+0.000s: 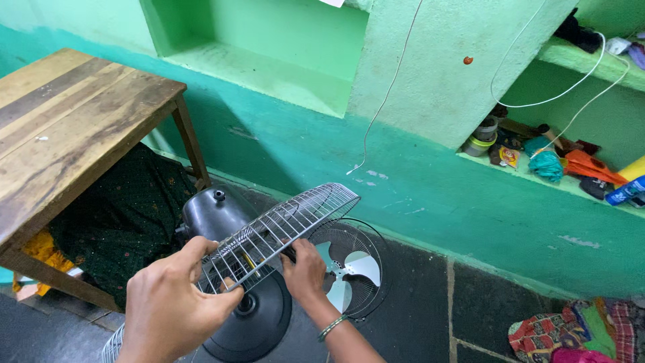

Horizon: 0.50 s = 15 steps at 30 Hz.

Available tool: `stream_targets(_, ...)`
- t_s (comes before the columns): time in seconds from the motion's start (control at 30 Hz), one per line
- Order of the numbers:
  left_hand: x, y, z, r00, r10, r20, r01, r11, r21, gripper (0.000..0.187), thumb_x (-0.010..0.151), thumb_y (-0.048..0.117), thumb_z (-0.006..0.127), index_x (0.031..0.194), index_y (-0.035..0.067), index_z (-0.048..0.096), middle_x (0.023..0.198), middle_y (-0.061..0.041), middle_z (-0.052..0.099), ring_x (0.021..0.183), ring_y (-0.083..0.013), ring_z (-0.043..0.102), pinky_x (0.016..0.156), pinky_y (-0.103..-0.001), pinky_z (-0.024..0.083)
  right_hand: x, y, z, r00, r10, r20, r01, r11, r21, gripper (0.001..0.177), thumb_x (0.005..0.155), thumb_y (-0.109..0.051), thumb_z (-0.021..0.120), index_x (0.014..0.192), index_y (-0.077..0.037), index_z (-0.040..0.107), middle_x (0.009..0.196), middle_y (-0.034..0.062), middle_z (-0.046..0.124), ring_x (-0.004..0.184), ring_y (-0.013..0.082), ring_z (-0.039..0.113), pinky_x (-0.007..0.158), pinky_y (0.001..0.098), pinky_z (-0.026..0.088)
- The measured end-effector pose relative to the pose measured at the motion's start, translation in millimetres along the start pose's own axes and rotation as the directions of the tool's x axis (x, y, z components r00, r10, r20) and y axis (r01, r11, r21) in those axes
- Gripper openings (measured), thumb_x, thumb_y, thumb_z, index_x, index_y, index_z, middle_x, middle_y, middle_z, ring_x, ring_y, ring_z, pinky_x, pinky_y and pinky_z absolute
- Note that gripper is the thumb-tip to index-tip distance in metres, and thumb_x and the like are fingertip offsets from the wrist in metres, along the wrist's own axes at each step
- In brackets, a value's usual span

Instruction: The person uses a screwdriver to remove the front grill, fan blades, and rear grill of a standing electric fan. The components are placed on the floor as they are removed.

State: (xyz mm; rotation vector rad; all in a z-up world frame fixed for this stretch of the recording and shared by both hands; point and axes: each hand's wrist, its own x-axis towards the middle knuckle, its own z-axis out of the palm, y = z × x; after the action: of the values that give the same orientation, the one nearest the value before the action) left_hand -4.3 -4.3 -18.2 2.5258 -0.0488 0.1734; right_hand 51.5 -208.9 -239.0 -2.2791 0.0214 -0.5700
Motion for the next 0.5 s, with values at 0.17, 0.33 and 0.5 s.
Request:
stream_targets(0.17,-2,6,-1,0.997,0.067,-0.034,-0.068,0.997,-0.029,0.061,0.052,0.036,0.090,0.105,0.013,0.072,0.060,-0.012,0.069,0.067,-0.0302,0.074,0.062,-0.043,0.055,0,-2,-4,0.998,-0.051,-0.026,0.048,0.992,-0.114,0.024,0.081,-0.006,0.073,0.105,-0.007,0.069,0.100,0.0123,0.067,0.095,0.0369,0.065,0.078,0.0479,0.050)
stream_targets(0.33,-2,8,-8,0.999,0.020,0.024,-0.020,1.000,-0.018,0.059,0.054,0.035,0.090,0.106,0.014,0.071,0.060,-0.012,0.070,0.066,-0.0291,0.074,0.064,-0.042,0.056,-9,21,31,0.940,0.321,0.116,-0.328,0.758,0.564,0.023,0.085,-0.016,0.077,0.101,-0.009,0.063,0.091,0.0010,0.069,0.084,0.0150,0.065,0.073,0.0320,0.052)
stream_targets(0.5,-1,8,-9,0.999,0.031,0.023,-0.030,0.999,-0.031,0.063,0.052,0.035,0.091,0.107,0.012,0.071,0.061,-0.012,0.070,0.066,-0.0293,0.075,0.063,-0.042,0.056,4,39,65,0.702,0.549,0.454,-0.652,0.238,0.720,0.024,0.095,-0.028,0.073,0.087,-0.006,0.067,0.071,-0.0016,0.058,0.058,0.0075,0.049,0.051,0.0248,0.038)
